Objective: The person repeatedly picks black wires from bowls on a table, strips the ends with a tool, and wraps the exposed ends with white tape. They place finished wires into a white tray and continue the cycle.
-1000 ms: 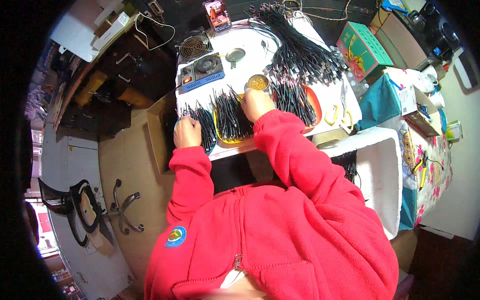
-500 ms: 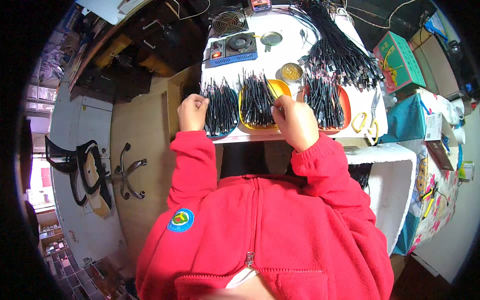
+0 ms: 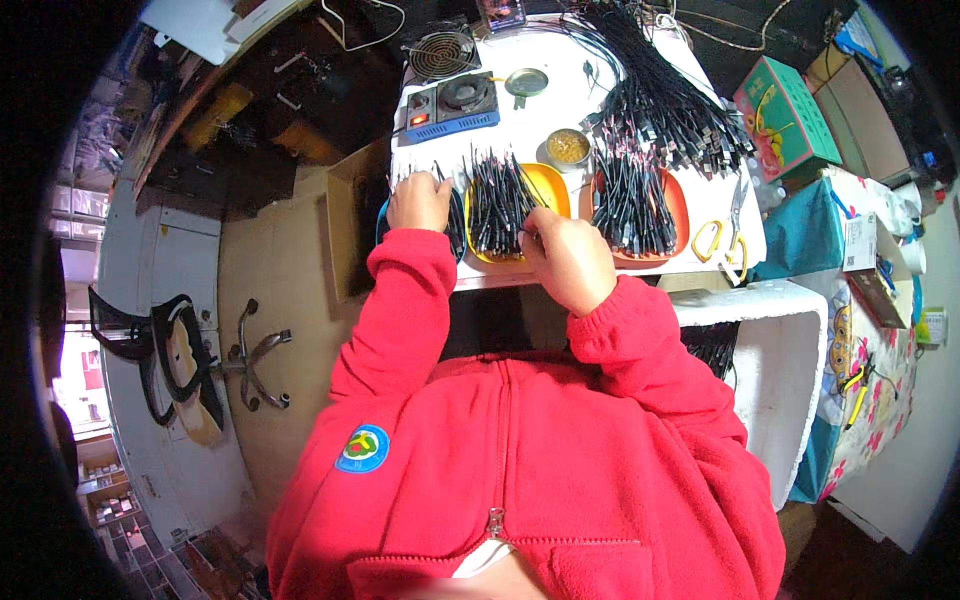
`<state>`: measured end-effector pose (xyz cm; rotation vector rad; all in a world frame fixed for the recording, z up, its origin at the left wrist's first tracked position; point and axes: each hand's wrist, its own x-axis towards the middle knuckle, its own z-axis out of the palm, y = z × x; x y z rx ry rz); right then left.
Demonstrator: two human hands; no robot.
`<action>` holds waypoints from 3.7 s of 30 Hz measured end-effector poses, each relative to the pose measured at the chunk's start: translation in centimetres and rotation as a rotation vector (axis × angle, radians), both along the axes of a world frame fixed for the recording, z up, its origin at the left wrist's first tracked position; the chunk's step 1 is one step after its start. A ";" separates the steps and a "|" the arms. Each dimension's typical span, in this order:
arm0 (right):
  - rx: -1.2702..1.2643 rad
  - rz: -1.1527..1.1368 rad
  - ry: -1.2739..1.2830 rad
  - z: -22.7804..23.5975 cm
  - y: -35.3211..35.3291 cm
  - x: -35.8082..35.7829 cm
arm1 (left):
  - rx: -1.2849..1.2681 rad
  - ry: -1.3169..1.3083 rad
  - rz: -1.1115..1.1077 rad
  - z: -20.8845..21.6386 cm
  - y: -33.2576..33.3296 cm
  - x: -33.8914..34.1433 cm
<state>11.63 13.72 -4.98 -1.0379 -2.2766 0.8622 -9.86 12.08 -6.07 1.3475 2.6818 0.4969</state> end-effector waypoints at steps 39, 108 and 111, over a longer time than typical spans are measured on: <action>0.023 0.116 0.127 1.1 -1.5 0.0 | 0.860 -0.965 0.048 0.3 -3.8 -2.3; -0.127 0.124 0.726 6.2 -4.1 3.6 | 0.649 -1.887 -0.385 5.8 -9.5 10.0; -0.583 0.222 0.912 5.9 -3.9 4.0 | 0.545 -2.054 -0.403 6.0 -9.8 9.6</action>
